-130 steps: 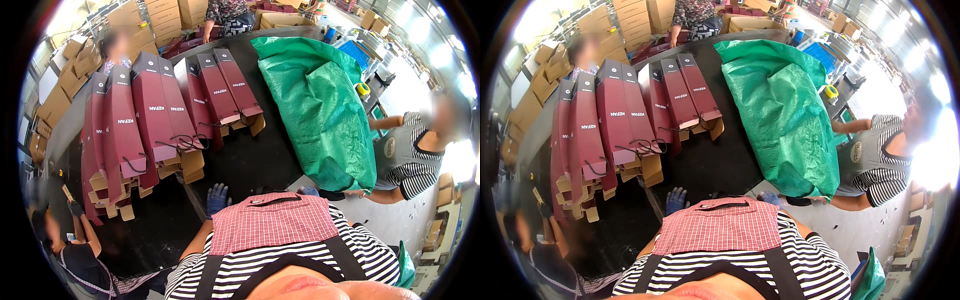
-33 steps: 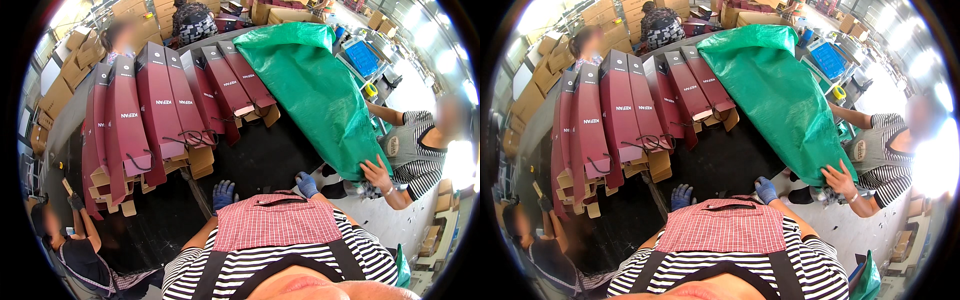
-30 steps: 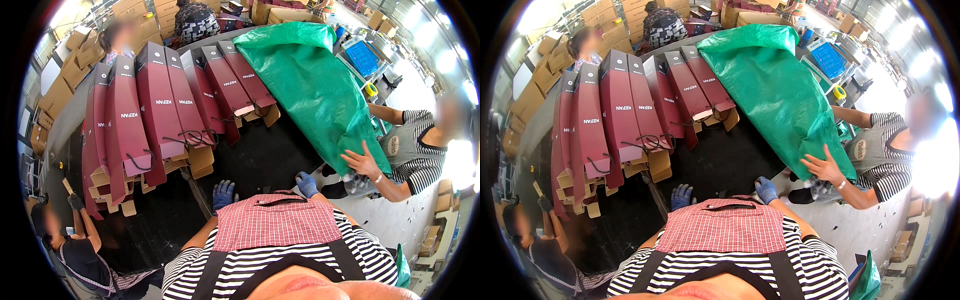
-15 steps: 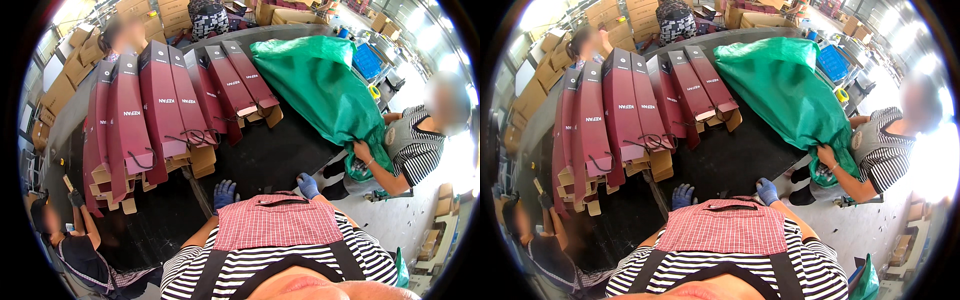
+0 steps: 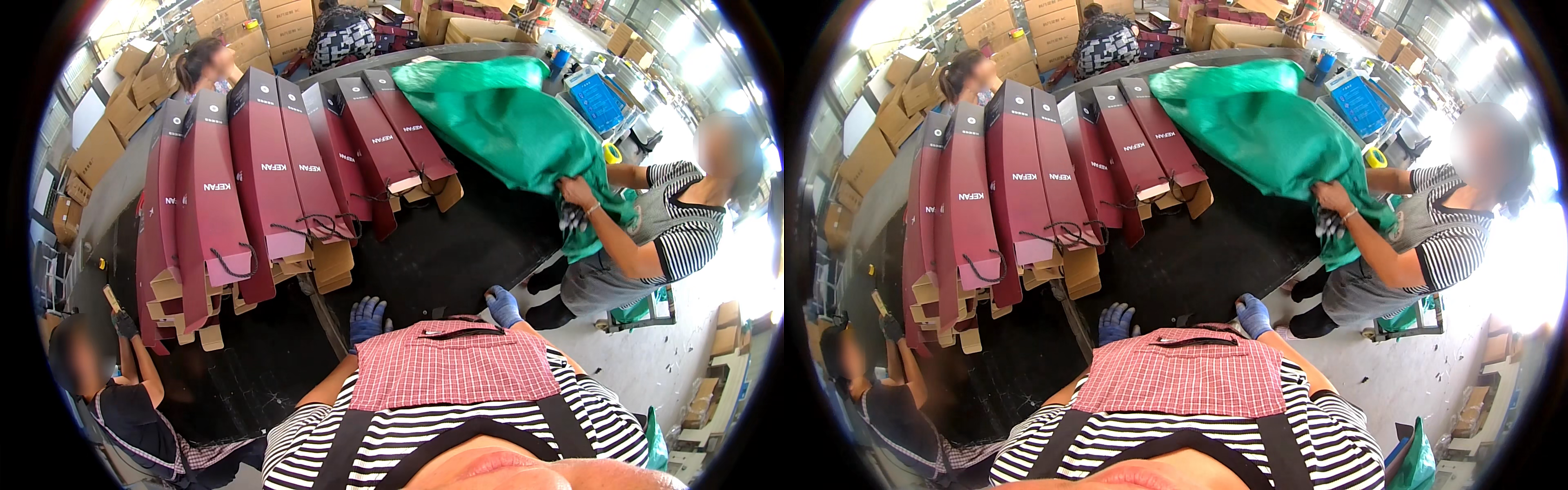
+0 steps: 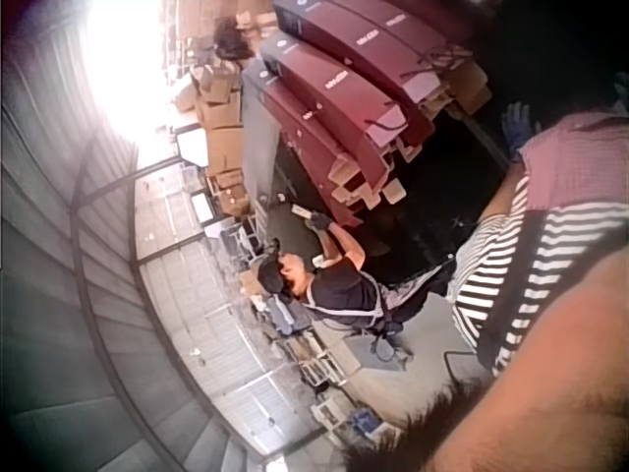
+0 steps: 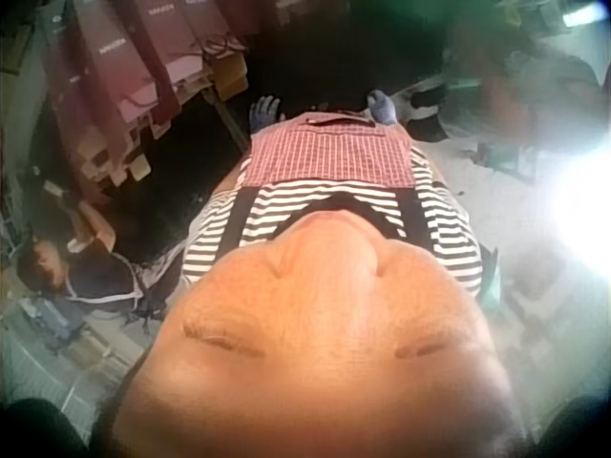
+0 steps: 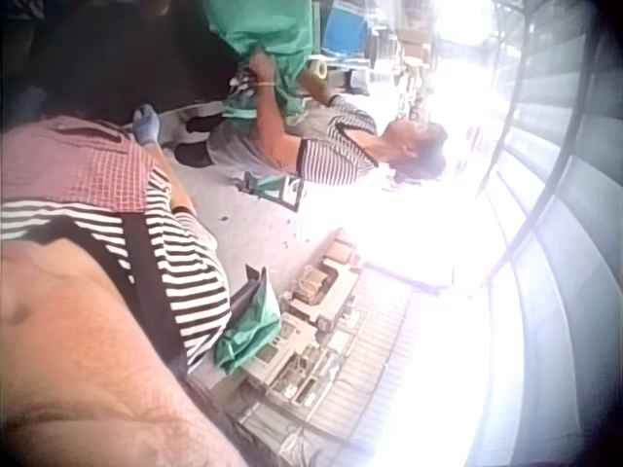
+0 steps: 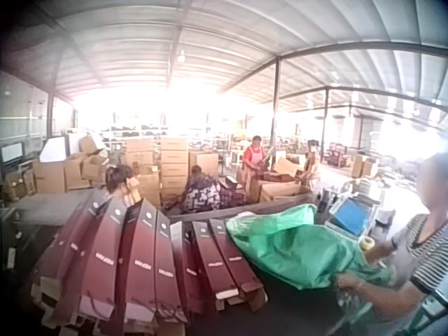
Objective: The person assembles cardboard boxes by hand. The person removes a flat box from a stack, folds the sides and bottom to form the box shape, and places the assembled boxes into another stack.
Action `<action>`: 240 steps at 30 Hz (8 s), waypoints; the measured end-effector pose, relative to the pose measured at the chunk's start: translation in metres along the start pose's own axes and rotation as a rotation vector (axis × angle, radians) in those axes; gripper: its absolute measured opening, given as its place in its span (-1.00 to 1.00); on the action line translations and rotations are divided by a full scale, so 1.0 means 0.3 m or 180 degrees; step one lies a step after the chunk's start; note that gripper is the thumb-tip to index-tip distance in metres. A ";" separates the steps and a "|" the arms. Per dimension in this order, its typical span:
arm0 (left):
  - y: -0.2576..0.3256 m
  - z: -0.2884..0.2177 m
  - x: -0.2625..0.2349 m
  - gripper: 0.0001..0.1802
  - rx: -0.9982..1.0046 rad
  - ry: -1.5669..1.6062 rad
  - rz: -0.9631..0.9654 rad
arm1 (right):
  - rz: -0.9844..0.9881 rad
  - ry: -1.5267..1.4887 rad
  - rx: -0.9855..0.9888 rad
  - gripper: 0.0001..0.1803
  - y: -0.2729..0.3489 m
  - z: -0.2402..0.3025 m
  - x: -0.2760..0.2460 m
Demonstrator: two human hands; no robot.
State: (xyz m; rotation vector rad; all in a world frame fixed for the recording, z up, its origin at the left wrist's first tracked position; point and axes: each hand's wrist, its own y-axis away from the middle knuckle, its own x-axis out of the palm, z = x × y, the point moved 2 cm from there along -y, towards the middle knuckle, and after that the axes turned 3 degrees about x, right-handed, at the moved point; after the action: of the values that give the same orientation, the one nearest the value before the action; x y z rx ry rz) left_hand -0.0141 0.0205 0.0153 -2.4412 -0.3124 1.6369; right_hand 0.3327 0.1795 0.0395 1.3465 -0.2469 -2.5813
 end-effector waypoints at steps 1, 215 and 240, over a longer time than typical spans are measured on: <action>0.000 0.002 0.003 -0.45 -0.0005 -0.0005 0.0009 | 0.0004 -0.0008 0.0009 -0.73 0.000 -0.001 0.000; -1.471 -1.156 0.600 -0.68 -0.3879 0.3347 -0.0535 | 0.2234 -0.1502 -0.0640 -0.61 -1.614 -0.340 -1.037; -1.311 -1.389 0.714 -0.43 -0.3689 0.4603 -0.1464 | 0.1811 -0.1098 -0.1589 -0.59 -1.690 -0.527 -1.173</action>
State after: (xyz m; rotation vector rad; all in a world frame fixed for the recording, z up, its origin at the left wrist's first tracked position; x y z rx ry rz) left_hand 0.4234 0.4420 0.0870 -2.9971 -1.5614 -0.9264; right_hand 0.5999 0.7544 0.1008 0.5516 -0.0219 -2.1612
